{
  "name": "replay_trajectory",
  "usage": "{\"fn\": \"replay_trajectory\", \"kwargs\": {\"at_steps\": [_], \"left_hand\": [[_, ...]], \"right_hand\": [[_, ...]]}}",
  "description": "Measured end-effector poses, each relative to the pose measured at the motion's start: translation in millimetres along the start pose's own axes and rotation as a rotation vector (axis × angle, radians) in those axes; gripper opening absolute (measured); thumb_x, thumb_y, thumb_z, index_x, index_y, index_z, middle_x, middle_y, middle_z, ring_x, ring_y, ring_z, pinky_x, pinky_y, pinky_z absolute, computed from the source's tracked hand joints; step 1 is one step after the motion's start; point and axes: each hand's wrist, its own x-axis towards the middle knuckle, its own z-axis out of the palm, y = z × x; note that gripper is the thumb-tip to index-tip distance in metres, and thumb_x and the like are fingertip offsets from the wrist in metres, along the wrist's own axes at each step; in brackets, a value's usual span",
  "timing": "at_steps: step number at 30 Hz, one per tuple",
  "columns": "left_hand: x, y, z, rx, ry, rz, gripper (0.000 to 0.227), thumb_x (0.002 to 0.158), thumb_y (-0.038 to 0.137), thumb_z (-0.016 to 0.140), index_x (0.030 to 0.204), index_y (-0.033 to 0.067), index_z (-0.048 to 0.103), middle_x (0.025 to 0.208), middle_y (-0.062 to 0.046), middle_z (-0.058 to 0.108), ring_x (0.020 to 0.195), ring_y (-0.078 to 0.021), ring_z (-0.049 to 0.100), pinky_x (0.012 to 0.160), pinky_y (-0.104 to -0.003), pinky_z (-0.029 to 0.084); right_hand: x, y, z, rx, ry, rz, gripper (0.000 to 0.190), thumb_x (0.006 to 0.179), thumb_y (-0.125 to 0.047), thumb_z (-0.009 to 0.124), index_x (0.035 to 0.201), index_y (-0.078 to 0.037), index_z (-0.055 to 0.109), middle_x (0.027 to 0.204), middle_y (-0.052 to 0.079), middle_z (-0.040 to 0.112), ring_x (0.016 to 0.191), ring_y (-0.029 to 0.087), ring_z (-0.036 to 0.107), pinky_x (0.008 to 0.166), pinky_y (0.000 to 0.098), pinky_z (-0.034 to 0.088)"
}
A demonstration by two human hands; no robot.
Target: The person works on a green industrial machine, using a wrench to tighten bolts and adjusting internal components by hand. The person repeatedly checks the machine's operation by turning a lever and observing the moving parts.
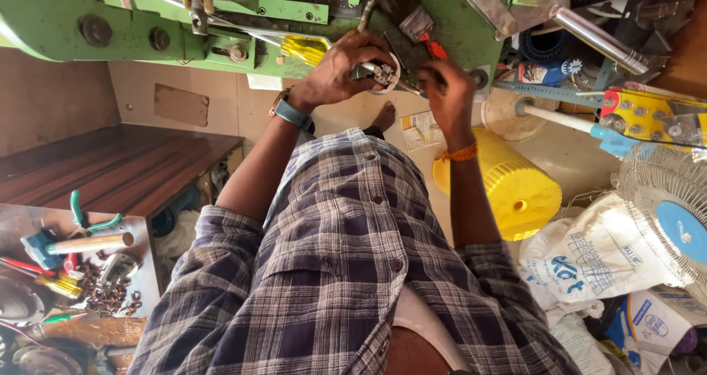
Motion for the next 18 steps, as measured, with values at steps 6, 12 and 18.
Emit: {"fn": "replay_trajectory", "kwargs": {"at_steps": [6,12,18], "left_hand": [[-1.3,2.2,-3.4,-0.035,0.008,-0.013,0.048,0.081,0.021,0.089,0.124,0.0133,0.07,0.131,-0.01,0.062,0.124,-0.0324,0.056,0.11,-0.046,0.044],[-1.4,0.9,1.5,-0.034,0.026,-0.014,0.049,0.079,0.022,0.089,0.124,0.0134,0.071,0.131,-0.009,0.062,0.125,-0.0312,0.057,0.112,-0.045,0.043],[-0.3,2.6,1.8,-0.055,0.018,-0.027,0.048,0.079,0.022,0.09,0.123,0.0132,0.071,0.13,-0.008,0.063,0.125,-0.0305,0.059,0.111,-0.045,0.045]], "right_hand": [[27.0,-17.5,-3.3,-0.283,-0.227,-0.306,0.032,0.082,0.006,0.075,0.113,0.0,0.069,0.119,0.017,0.066,0.107,0.036,0.067,0.088,0.0429,0.056],[19.6,-9.9,-10.7,-0.165,-0.09,-0.08,0.018,0.096,0.01,0.066,0.112,0.002,0.065,0.098,0.016,0.073,0.083,0.026,0.076,0.07,0.0381,0.056],[-22.3,-0.8,-36.9,-0.046,0.01,-0.016,0.021,0.101,0.008,0.064,0.122,0.004,0.068,0.104,0.017,0.076,0.09,0.021,0.078,0.076,0.0309,0.06]]}}
